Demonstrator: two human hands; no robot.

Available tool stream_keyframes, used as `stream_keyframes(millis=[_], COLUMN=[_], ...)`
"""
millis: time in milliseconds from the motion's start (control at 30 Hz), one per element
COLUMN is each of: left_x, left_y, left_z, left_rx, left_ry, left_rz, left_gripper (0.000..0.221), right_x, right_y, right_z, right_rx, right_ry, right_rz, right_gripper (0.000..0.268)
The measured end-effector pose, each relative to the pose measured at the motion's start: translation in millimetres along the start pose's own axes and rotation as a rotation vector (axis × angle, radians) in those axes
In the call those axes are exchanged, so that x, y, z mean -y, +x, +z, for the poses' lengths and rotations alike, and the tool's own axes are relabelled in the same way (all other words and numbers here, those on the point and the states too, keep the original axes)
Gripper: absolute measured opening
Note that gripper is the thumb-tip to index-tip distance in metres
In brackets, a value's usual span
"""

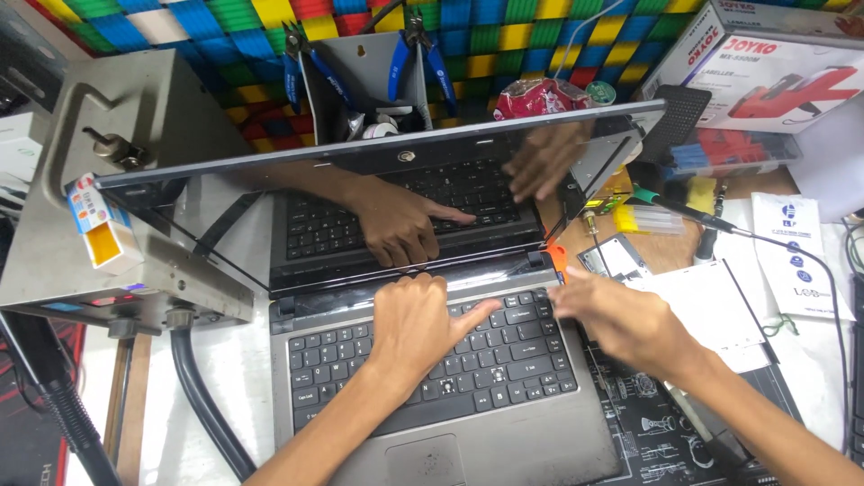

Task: Removing the keyboard and internal bezel from a laptop using prying tools and a screwdriver.

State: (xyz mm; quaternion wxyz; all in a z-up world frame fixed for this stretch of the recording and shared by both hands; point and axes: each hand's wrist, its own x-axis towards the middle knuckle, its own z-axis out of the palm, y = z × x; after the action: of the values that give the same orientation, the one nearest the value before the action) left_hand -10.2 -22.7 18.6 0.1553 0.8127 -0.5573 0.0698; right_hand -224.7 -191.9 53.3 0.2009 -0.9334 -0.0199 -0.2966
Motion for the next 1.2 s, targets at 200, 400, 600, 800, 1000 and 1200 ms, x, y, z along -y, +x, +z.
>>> stream_keyframes(millis=[200, 400, 600, 800, 1000, 1200], left_x=[0.1, 3.6, 4.8, 6.6, 5.4, 7.2], left_y=[-0.6, 2.2, 2.0, 0.9, -1.0, -13.3], left_z=[-2.8, -9.7, -9.9, -20.6, -21.4, -5.3], left_rx=[0.051, 0.089, 0.12, 0.133, 0.091, -0.007], left_ry=[-0.027, -0.124, -0.186, -0.269, -0.292, -0.193], left_rz=[-0.013, -0.05, -0.083, -0.124, -0.107, -0.043], left_gripper=[0.076, 0.08, 0.08, 0.082, 0.079, 0.065], right_x=[-25.6, -40.2, -26.3, -24.9, -23.4, 11.8], right_y=[10.0, 7.5, 0.3, -8.2, -9.6, 0.4], right_z=[3.0, 9.2, 19.3, 26.5, 29.0, 21.6], right_rx=[-0.018, -0.105, -0.269, -0.259, -0.267, -0.412], right_ry=[0.135, 0.378, 0.67, 0.796, 0.841, 0.396], right_rz=[0.255, 0.604, 0.896, 1.145, 1.153, 0.827], right_gripper=[0.007, 0.015, 0.015, 0.02, 0.02, 0.01])
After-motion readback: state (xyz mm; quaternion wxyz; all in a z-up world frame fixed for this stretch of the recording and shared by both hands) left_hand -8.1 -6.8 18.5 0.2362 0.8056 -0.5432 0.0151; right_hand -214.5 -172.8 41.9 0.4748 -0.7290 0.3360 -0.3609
